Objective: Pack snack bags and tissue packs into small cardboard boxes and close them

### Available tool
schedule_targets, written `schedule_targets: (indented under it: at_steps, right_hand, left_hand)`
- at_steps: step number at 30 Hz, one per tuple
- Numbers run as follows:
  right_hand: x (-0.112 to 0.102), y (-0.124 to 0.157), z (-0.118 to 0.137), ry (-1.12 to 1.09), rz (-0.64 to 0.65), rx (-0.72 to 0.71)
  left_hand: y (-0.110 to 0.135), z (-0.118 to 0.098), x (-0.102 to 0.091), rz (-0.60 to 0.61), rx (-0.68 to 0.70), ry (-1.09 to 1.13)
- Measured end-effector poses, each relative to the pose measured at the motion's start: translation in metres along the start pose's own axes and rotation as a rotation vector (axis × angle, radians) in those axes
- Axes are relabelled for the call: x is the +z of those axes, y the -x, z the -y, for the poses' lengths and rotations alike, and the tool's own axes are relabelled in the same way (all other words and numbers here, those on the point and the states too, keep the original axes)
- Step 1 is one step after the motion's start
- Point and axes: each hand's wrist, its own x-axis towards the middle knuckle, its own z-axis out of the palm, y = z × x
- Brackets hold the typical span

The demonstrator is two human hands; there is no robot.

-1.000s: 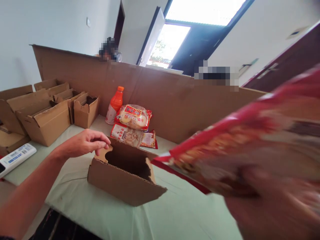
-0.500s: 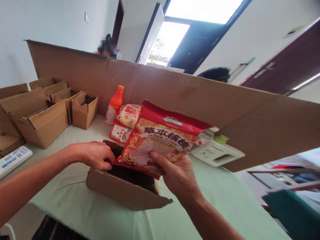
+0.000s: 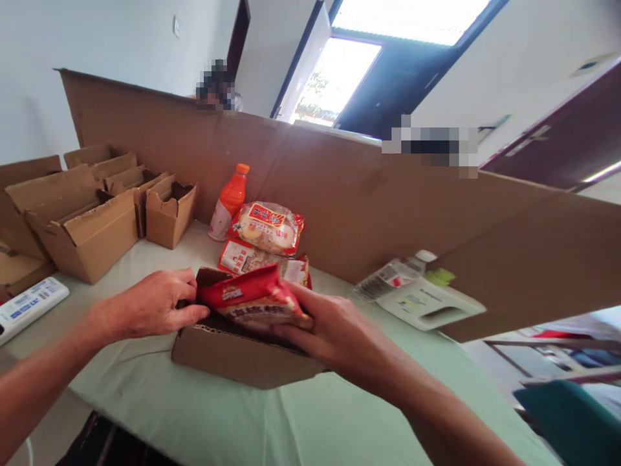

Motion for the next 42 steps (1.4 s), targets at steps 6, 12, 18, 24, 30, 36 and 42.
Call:
schedule_targets:
  at_steps: [6, 12, 18, 24, 30, 36, 42]
  right_hand:
    - [0.023, -0.030, 0.007, 0.336, 0.400, -0.012]
    - [0.048, -0.055, 0.008, 0.233, 0.599, -0.152]
    - [0.053, -0.062, 0.006, 0.106, 0.709, -0.096]
    - [0.036, -0.055, 0.002, 0.221, 0.522, -0.086]
    - [-0.004, 0.006, -0.016, 0.012, -0.013, -0.014]
    - [0.008, 0.066, -0.037, -0.009, -0.289, 0.042]
    - [0.039, 0.080, -0.052, -0.020, -0.232, 0.070]
  left_hand:
    - [0.012, 0.004, 0.020, -0.109, -0.018, 0.057]
    - [0.014, 0.006, 0.021, -0.151, 0.006, 0.085]
    - [0.017, 0.016, 0.026, -0.182, 0.045, 0.125]
    - [0.022, 0.022, 0.035, -0.272, 0.020, 0.120]
    - [0.040, 0.015, 0.048, -0.554, -0.096, 0.143]
    - [0.043, -0.008, 0.058, -0.566, -0.060, 0.168]
    - [0.028, -0.024, 0.064, -0.539, -0.073, 0.087]
